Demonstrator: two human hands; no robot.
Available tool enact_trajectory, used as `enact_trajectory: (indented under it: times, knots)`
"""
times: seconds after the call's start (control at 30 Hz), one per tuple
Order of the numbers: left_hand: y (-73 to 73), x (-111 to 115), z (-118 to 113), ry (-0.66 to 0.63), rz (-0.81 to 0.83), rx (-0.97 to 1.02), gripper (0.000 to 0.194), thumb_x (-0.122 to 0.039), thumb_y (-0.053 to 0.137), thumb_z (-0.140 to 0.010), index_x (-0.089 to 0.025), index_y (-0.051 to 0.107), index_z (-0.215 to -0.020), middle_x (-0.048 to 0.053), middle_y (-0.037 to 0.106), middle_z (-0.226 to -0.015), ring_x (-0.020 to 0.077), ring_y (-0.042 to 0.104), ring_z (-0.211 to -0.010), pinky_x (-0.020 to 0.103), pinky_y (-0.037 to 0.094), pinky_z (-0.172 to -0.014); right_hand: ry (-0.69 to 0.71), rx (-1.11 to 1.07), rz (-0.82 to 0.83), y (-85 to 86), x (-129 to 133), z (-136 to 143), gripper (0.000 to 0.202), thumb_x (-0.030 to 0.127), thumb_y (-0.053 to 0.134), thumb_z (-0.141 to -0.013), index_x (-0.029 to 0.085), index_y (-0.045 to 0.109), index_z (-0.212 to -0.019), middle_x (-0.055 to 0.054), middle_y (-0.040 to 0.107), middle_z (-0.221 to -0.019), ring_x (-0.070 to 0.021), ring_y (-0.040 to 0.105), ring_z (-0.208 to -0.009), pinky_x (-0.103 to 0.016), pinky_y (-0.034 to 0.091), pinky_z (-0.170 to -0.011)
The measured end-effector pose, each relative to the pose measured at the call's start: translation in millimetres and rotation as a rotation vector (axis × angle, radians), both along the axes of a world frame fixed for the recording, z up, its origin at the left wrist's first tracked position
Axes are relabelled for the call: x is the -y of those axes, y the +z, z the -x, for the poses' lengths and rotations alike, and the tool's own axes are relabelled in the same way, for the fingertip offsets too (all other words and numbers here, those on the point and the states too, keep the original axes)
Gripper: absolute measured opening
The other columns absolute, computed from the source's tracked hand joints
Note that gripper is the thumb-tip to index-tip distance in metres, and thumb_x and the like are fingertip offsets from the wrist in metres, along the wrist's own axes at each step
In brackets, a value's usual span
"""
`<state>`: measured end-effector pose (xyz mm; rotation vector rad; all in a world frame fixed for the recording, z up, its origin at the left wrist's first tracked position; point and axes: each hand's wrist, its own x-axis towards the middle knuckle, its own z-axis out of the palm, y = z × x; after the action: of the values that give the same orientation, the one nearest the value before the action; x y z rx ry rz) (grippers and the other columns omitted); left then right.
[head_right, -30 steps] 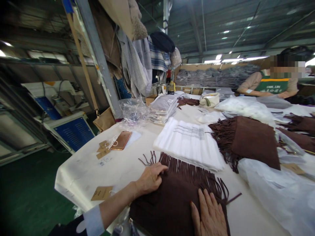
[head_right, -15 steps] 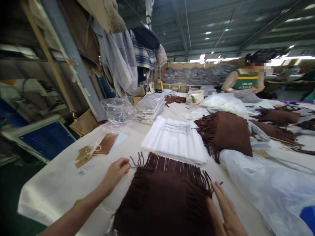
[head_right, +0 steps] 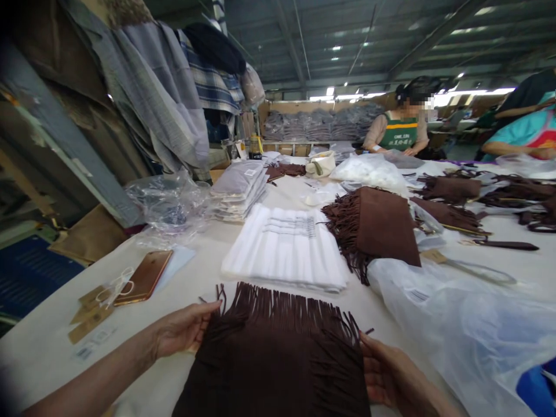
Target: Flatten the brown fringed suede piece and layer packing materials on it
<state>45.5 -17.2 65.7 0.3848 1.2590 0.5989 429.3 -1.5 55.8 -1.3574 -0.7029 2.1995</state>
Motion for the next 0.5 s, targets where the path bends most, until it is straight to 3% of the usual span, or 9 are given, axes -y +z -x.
enact_trajectory:
  times: [0.1, 0.2, 0.37, 0.5]
  knots:
    - [-1.5, -12, -9, 0.013, -0.007, 0.129, 0.055, -0.045, 0.082, -0.054, -0.007, 0.066, -0.09, 0.009, 0.072, -0.083, 0.02, 0.067, -0.081, 0.026, 0.051, -0.075, 0.159, -0.038, -0.041, 8.1, -12, 7, 0.037, 0.045, 0.052, -0.085, 0.014, 0.068, -0.093, -0.006, 0.073, -0.088, -0.0192, 0.067, -0.08, -0.031, 0.049, -0.079]
    - [-3.4, -26, -16, -0.032, -0.009, 0.251, 0.047, -0.037, 0.082, -0.058, -0.007, 0.067, -0.089, 0.008, 0.072, -0.086, 0.0193, 0.066, -0.084, 0.026, 0.049, -0.084, 0.152, -0.096, -0.048, 6.0, -22, 18, 0.031, 0.039, 0.055, -0.084, 0.014, 0.069, -0.096, -0.005, 0.071, -0.098, -0.0192, 0.064, -0.095, -0.031, 0.042, -0.095]
    - [-11.7, -50, -21, -0.275, 0.008, 0.466, 0.039, -0.035, 0.077, -0.065, -0.008, 0.067, -0.091, 0.008, 0.071, -0.087, 0.0154, 0.065, -0.082, 0.026, 0.047, -0.087, 0.123, -0.21, 0.168, -2.3, -38, 37, 0.029, 0.036, 0.057, -0.082, 0.013, 0.07, -0.095, -0.007, 0.073, -0.092, -0.0193, 0.062, -0.103, -0.033, 0.033, -0.105]
    - [-18.8, -65, -34, -0.427, -0.014, 0.546, 0.044, -0.036, 0.077, -0.062, -0.009, 0.066, -0.095, 0.01, 0.07, -0.088, 0.0235, 0.064, -0.091, 0.034, 0.048, -0.087, 0.236, -0.346, 0.165, -0.6, -51, 57, 0.033, 0.038, 0.055, -0.082, 0.014, 0.069, -0.099, -0.008, 0.073, -0.091, -0.0211, 0.062, -0.102, -0.037, 0.032, -0.105]
